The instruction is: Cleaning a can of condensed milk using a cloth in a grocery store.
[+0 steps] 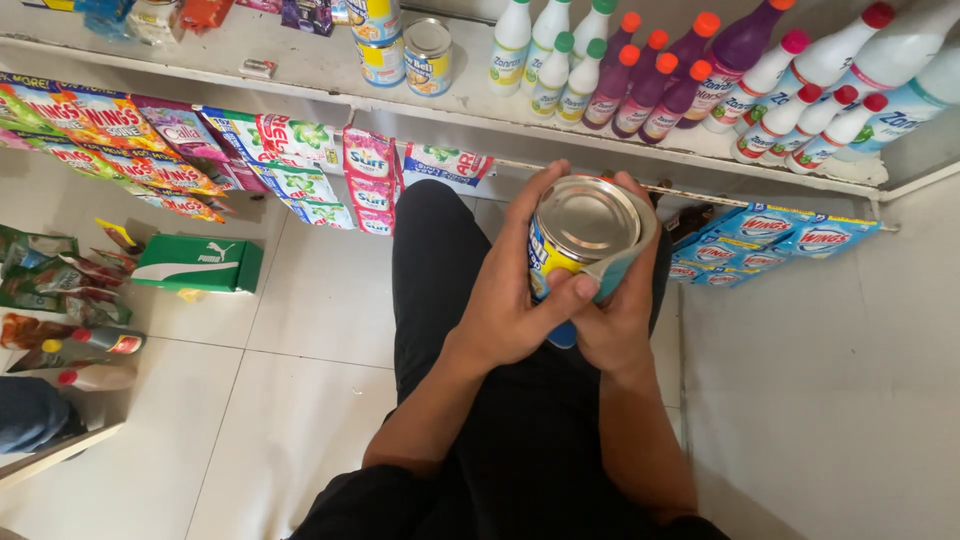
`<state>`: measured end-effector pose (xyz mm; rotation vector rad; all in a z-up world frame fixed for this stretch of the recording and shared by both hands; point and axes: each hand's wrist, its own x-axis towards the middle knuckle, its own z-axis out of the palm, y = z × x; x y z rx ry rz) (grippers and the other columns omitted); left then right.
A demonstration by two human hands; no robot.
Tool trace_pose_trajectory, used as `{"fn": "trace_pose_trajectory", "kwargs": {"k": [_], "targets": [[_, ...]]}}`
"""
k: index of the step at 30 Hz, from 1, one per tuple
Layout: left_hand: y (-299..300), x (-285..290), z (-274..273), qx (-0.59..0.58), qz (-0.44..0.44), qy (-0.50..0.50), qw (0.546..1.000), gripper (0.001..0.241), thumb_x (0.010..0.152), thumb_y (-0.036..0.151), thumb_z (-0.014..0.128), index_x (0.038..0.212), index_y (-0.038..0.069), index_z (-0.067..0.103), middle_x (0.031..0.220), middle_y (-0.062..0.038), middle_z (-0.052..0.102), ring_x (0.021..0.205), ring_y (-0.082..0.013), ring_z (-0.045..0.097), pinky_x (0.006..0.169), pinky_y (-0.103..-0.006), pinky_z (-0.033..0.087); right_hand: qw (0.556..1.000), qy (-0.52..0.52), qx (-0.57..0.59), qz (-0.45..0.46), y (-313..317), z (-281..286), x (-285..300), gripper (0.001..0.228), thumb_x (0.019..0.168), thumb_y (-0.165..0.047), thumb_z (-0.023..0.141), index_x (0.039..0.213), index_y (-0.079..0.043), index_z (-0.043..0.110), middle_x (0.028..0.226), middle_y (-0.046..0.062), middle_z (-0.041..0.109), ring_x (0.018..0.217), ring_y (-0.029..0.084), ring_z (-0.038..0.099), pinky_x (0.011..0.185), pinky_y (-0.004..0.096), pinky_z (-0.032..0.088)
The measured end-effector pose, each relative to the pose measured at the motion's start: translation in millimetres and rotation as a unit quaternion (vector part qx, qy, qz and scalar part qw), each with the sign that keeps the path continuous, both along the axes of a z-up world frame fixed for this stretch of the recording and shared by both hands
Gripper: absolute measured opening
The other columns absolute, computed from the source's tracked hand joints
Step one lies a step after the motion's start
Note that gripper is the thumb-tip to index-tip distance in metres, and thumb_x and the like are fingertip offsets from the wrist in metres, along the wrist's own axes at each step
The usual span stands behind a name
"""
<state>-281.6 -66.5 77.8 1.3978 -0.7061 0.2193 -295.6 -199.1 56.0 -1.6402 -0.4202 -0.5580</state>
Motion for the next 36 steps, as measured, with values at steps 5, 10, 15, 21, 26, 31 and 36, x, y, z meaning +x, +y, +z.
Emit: {"fn": "trace_pose_trajectory", "kwargs": {"k": [5, 10, 15, 21, 26, 31, 36], "targets": [[-2, 1, -2, 0.003, 0.003, -0.003, 1.0, 0.078, 0.094, 0.026, 0.066, 0.155, 0.002, 0.025, 0.16, -0.023, 0.04, 0.143, -0.0376, 0.053, 0.121, -0.0435, 0.043, 0.999, 0.0, 0.0, -0.035, 0, -3, -1, 0.082, 0.091, -0.022, 0.07, 0.158, -0.004, 0.026, 0.153, 0.018, 0.043, 0.138, 0.03, 0.053, 0.118, 0.04, 0.045], [0, 0, -4, -0.006, 0.001, 0.0, 1.0, 0.076, 0.095, 0.027, 0.064, 0.156, 0.003, 0.025, 0.161, -0.022, 0.037, 0.145, -0.0376, 0.049, 0.124, -0.0448, 0.039, 0.999, -0.001, -0.009, -0.033, 4, 1, -2, 0.082, 0.09, -0.017, 0.07, 0.157, -0.003, 0.025, 0.155, 0.018, 0.042, 0.139, 0.03, 0.052, 0.12, 0.04, 0.043], [6, 4, -6, -0.037, 0.005, 0.004, 0.999, 0.076, 0.092, 0.025, 0.063, 0.156, 0.002, 0.028, 0.16, -0.023, 0.04, 0.146, -0.0376, 0.048, 0.126, -0.0459, 0.037, 0.997, -0.023, -0.067, 0.021, -1, 0, -7, 0.093, 0.089, -0.023, 0.065, 0.163, -0.002, 0.013, 0.168, 0.021, 0.024, 0.154, 0.037, 0.037, 0.131, 0.048, 0.032], [8, 0, -3, -0.052, -0.003, 0.007, 0.999, 0.074, 0.094, 0.029, 0.062, 0.155, 0.002, 0.029, 0.16, -0.023, 0.04, 0.145, -0.0368, 0.049, 0.125, -0.0457, 0.038, 0.997, -0.024, -0.039, 0.066, -1, -2, -7, 0.097, 0.088, -0.033, 0.061, 0.164, -0.002, 0.01, 0.169, 0.021, 0.023, 0.156, 0.037, 0.035, 0.132, 0.049, 0.03], [4, 1, -4, -0.043, -0.004, 0.009, 0.999, 0.072, 0.095, 0.028, 0.062, 0.155, 0.003, 0.03, 0.159, -0.022, 0.042, 0.143, -0.0368, 0.052, 0.123, -0.0459, 0.041, 0.997, -0.026, -0.042, 0.057, -4, -5, -4, 0.098, 0.09, -0.041, 0.061, 0.165, -0.004, 0.01, 0.168, 0.02, 0.025, 0.155, 0.038, 0.036, 0.131, 0.052, 0.033], [3, 1, -4, -0.04, -0.007, 0.015, 0.999, 0.073, 0.094, 0.026, 0.062, 0.155, 0.003, 0.029, 0.158, -0.021, 0.042, 0.145, -0.0362, 0.051, 0.125, -0.0451, 0.039, 0.998, -0.035, -0.045, 0.02, -3, -5, -4, 0.102, 0.098, -0.07, 0.05, 0.164, -0.001, 0.015, 0.169, 0.019, 0.026, 0.157, 0.034, 0.035, 0.134, 0.046, 0.028], [3, 0, -6, -0.057, -0.02, 0.022, 0.998, 0.073, 0.095, 0.027, 0.062, 0.155, 0.001, 0.029, 0.16, -0.021, 0.041, 0.146, -0.0348, 0.048, 0.126, -0.0435, 0.037, 0.997, 0.007, 0.067, 0.029, 5, -8, -2, 0.099, 0.102, -0.08, 0.036, 0.162, -0.003, 0.023, 0.168, 0.014, 0.031, 0.155, 0.028, 0.035, 0.132, 0.043, 0.027]]}}
